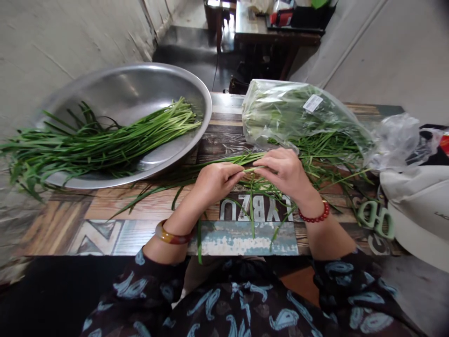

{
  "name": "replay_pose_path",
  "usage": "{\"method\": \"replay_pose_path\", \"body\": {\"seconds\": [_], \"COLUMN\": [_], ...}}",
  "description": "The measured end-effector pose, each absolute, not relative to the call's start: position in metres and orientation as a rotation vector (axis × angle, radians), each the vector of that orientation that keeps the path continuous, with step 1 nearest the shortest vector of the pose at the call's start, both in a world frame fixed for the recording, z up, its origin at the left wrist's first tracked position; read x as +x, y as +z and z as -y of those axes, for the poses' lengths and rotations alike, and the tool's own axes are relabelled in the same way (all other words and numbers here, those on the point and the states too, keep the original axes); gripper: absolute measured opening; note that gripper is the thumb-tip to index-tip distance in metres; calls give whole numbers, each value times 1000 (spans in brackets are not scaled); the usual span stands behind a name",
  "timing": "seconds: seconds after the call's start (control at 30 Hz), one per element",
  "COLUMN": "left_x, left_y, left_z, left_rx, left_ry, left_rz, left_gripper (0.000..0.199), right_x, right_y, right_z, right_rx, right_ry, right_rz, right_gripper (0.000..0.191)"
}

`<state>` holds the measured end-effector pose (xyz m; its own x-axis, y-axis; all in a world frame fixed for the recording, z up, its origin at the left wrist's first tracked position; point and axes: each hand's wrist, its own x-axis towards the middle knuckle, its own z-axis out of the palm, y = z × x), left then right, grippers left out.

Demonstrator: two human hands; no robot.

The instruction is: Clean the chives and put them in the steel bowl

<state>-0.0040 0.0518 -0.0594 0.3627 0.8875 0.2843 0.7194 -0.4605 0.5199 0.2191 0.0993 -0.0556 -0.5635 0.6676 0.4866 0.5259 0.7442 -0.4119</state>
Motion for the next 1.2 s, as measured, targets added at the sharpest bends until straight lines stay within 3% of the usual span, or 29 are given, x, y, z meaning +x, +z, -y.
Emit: {"method": "replay_pose_path", "body": {"seconds": [0.23,0.4,0.63,0.83,0.93,1.2], "left_x": [-1,2,-2,0,3,3], "left_y": [-61,-63,-67,-64,-61,-60], "left_z": [-52,-48,-51,-51,-51,-56], "left_rx": [2385,2579,2456,2449,2331,1972], "left_ry": [983,943,1026,1006,1053,1124], "left_rz": [-1421,-1494,-1505,-1406,-1332,-1290], "left_gripper": [31,33,29,30,29,30], "right_x": [195,183,221,218,208,211], "right_y": [-65,-80,-66,-42,-47,-69], "right_z": [-88,-89,-110,-97,-93,-102], "right_rx": [-987,-1073,-1083,-930,-904,-1038], "right_ry": [886,1265,908,520,582,927], "right_rz": [1737,1295,1460,2041,2011,1392], "right_gripper": [21,30,47,16,12,37]}}
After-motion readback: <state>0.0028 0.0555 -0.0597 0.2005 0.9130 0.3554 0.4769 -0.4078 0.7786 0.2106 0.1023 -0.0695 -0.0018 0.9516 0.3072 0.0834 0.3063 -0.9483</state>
